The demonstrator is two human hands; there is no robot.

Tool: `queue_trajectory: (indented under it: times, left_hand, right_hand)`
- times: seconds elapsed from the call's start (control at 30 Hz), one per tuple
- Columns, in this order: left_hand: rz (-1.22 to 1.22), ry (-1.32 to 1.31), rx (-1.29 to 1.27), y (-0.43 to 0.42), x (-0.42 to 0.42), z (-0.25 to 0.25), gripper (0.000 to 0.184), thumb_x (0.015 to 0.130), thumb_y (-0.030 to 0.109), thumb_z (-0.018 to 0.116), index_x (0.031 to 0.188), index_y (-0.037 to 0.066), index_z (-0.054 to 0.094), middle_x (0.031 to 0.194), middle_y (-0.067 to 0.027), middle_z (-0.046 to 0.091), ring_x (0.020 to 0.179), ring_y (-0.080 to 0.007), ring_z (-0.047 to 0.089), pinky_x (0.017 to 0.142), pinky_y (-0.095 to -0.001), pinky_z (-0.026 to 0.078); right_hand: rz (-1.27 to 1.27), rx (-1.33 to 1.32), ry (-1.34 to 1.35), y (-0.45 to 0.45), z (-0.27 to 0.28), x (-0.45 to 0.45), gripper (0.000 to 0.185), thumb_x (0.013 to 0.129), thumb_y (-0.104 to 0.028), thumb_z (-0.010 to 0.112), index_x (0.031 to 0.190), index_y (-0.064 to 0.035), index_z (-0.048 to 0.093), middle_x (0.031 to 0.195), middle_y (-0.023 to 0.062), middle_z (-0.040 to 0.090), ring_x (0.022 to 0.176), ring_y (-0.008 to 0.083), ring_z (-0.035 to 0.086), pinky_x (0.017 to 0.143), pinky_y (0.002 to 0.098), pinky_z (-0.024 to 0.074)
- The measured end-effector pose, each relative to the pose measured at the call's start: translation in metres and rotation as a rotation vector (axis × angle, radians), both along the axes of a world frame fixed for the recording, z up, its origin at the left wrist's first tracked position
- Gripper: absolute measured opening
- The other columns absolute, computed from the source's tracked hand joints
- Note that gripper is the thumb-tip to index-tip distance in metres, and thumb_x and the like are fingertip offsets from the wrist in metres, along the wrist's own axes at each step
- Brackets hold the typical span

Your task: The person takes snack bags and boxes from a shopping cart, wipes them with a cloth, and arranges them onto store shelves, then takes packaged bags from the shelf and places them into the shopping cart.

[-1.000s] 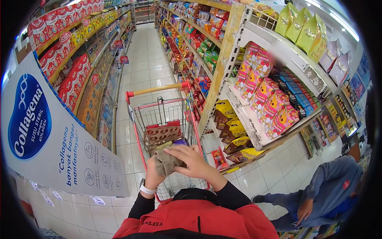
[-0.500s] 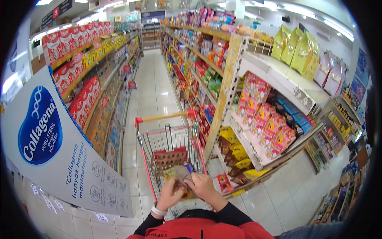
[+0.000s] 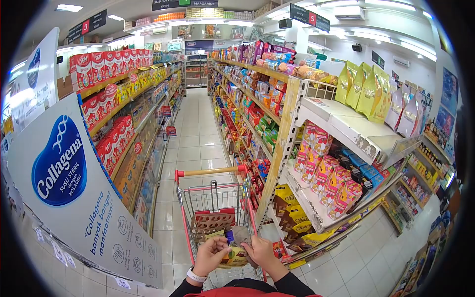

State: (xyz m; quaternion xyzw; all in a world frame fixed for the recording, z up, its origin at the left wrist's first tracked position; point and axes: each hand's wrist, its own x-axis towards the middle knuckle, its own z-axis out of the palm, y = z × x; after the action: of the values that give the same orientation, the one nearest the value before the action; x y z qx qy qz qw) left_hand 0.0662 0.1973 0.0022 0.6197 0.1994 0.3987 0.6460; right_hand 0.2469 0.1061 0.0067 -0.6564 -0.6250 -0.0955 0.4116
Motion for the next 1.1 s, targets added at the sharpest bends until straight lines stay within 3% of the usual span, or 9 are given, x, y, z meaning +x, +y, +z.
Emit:
queue_trajectory:
  times: [0.27, 0.37, 0.47, 0.57, 0.6, 0.63, 0.8, 0.97, 1.1]
  left_hand:
    - [0.323, 0.231, 0.527, 0.019, -0.019, 0.015, 0.018, 0.084, 0.004, 0.069, 0.1, -0.003, 0.066, 0.08, -0.0098, 0.066, 0.072, -0.0176, 0.064, 0.069, -0.0291, 0.05]
    - [0.406, 0.35, 0.623, 0.027, -0.032, 0.024, 0.008, 0.082, 0.004, 0.068, 0.083, -0.003, 0.063, 0.074, -0.0151, 0.063, 0.065, -0.028, 0.061, 0.062, -0.0349, 0.047]
    - [0.542, 0.368, 0.559, 0.027, -0.023, -0.001, 0.011, 0.085, 0.006, 0.064, 0.083, -0.002, 0.057, 0.079, -0.0174, 0.06, 0.069, -0.0291, 0.06, 0.062, -0.0372, 0.046]
    - [0.664, 0.38, 0.534, 0.034, -0.016, -0.025, 0.009, 0.092, 0.006, 0.057, 0.095, -0.001, 0.052, 0.086, -0.014, 0.059, 0.075, -0.0226, 0.06, 0.065, -0.0327, 0.047]
    - [0.585, 0.127, 0.218, 0.028, -0.008, -0.02, 0.006, 0.095, 0.007, 0.053, 0.096, 0.001, 0.05, 0.089, -0.0101, 0.057, 0.073, -0.0172, 0.055, 0.066, -0.0295, 0.046]
    - [0.491, -0.122, -0.098, 0.02, -0.002, -0.016, 0.004, 0.098, 0.007, 0.05, 0.097, 0.003, 0.049, 0.092, -0.0062, 0.056, 0.071, -0.0118, 0.05, 0.067, -0.0263, 0.045]
    - [0.347, -0.231, -0.148, -0.022, 0.021, 0.003, 0.006, 0.101, 0.006, 0.047, 0.096, 0.007, 0.042, 0.103, -0.0047, 0.056, 0.085, -0.0069, 0.049, 0.078, -0.024, 0.044]
    - [0.311, -0.163, -0.061, -0.019, 0.015, -0.02, 0.006, 0.1, 0.005, 0.047, 0.098, 0.007, 0.041, 0.12, -0.0104, 0.057, 0.101, -0.0115, 0.056, 0.089, -0.0275, 0.046]
    - [0.243, -0.269, -0.104, -0.021, 0.014, -0.009, 0.006, 0.101, 0.005, 0.046, 0.098, 0.005, 0.041, 0.127, -0.0128, 0.056, 0.1, -0.0102, 0.053, 0.088, -0.0265, 0.045]
  right_hand:
    - [-0.296, 0.086, 0.053, 0.002, -0.017, 0.044, 0.029, 0.088, -0.027, 0.067, 0.083, -0.0012, 0.055, 0.061, 0.0138, 0.056, 0.055, 0.0368, 0.057, 0.051, 0.0404, 0.0451]
    - [-0.213, 0.166, 0.503, 0.002, 0.009, 0.041, 0.028, 0.091, -0.026, 0.062, 0.096, 0.0013, 0.058, 0.069, 0.0164, 0.059, 0.064, 0.0378, 0.06, 0.06, 0.0405, 0.0471]
    - [-0.128, 0.031, 0.575, 0.012, -0.003, 0.033, 0.035, 0.093, -0.027, 0.059, 0.108, 0.004, 0.059, 0.111, 0.0234, 0.059, 0.106, 0.038, 0.057, 0.09, 0.04, 0.0437]
    - [-0.053, 0.042, 0.643, 0.022, 0.005, -0.003, 0.04, 0.096, -0.029, 0.055, 0.119, 0.0041, 0.056, 0.124, 0.0236, 0.054, 0.117, 0.0374, 0.052, 0.101, 0.0401, 0.0387]
    - [-0.05, 0.043, 0.641, 0.027, 0.007, -0.012, 0.04, 0.096, -0.029, 0.055, 0.119, 0.0041, 0.056, 0.124, 0.0236, 0.054, 0.117, 0.0374, 0.052, 0.101, 0.0401, 0.0387]
    - [0.11, 0.02, 0.597, 0.032, 0.008, -0.021, 0.046, 0.097, -0.032, 0.051, 0.128, 0.0032, 0.05, 0.131, 0.0247, 0.048, 0.125, 0.0387, 0.045, 0.106, 0.0414, 0.0331]
    - [0.235, -0.204, 0.366, 0.06, -0.037, -0.053, 0.068, 0.102, -0.045, 0.033, 0.154, -0.0078, 0.013, 0.159, 0.0203, 0.012, 0.148, 0.0391, 0.004, 0.117, 0.0507, 0.0073]
    - [0.19, -0.181, 0.502, 0.075, -0.047, -0.036, 0.065, 0.101, -0.038, 0.034, 0.155, -0.0116, 0.011, 0.161, 0.0169, 0.01, 0.148, 0.038, 0.006, 0.113, 0.0607, 0.0056]
    - [0.06, -0.117, 0.521, 0.089, -0.081, -0.019, 0.058, 0.101, -0.033, 0.035, 0.151, -0.0066, 0.023, 0.157, 0.0193, 0.022, 0.145, 0.0381, 0.02, 0.116, 0.0465, 0.0175]
